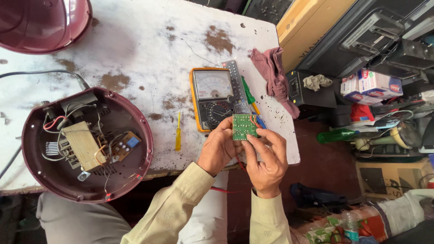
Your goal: The person probes the exposed circuitry inside a round appliance base with multimeter test leads, then brushes dust off the components. They remove a small orange relay module from the base, hold and turn it, and touch its terminals with the multimeter probes to test it.
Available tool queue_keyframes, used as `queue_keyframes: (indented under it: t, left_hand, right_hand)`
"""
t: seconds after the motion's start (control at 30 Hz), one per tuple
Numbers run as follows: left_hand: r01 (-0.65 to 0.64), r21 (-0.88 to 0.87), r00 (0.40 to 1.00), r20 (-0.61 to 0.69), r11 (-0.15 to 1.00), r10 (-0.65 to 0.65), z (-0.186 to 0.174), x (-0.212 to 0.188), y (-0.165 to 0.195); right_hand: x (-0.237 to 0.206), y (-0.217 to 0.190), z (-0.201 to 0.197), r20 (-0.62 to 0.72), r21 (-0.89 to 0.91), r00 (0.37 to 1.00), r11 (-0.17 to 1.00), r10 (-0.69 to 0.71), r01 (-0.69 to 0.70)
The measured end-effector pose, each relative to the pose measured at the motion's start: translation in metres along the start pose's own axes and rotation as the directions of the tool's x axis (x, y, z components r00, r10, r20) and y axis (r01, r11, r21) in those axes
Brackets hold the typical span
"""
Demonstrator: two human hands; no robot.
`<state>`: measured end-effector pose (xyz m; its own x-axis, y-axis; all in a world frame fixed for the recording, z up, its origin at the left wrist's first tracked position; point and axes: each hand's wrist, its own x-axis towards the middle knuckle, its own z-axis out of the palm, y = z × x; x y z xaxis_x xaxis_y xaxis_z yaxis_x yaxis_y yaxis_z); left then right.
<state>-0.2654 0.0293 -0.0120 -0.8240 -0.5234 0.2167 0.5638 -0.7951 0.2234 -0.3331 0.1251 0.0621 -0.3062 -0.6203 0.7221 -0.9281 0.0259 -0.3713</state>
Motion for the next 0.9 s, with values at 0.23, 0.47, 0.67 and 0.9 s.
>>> queue_keyframes:
  t: [0.23, 0.47, 0.67, 0.9]
  left_hand:
    - [0.018, 0.019, 1.0, 0.001, 1.0, -0.018, -0.002, -0.001, 0.002]
    - [0.028, 0.008, 1.0, 0.003, 1.0, -0.029, -0.002, -0.003, 0.002]
    - [0.042, 0.031, 0.998, -0.036, 0.999, -0.041, -0.003, -0.003, 0.001]
    - [0.026, 0.094, 0.999, -0.03, 0.995, -0.023, -0.007, 0.0, -0.002]
  right_hand:
    - [-0.01, 0.008, -0.004, -0.05, -0.067, 0.999, 0.998, 0.007, -0.011]
    - [-0.012, 0.01, -0.001, -0.011, 0.033, 0.995, 0.995, 0.098, -0.097]
    - [-0.014, 0.009, -0.005, 0.002, 0.098, 0.981, 0.976, 0.193, -0.192]
    - [-0.023, 0.024, -0.031, 0.179, 0.321, 0.854, 0.791, 0.489, -0.52]
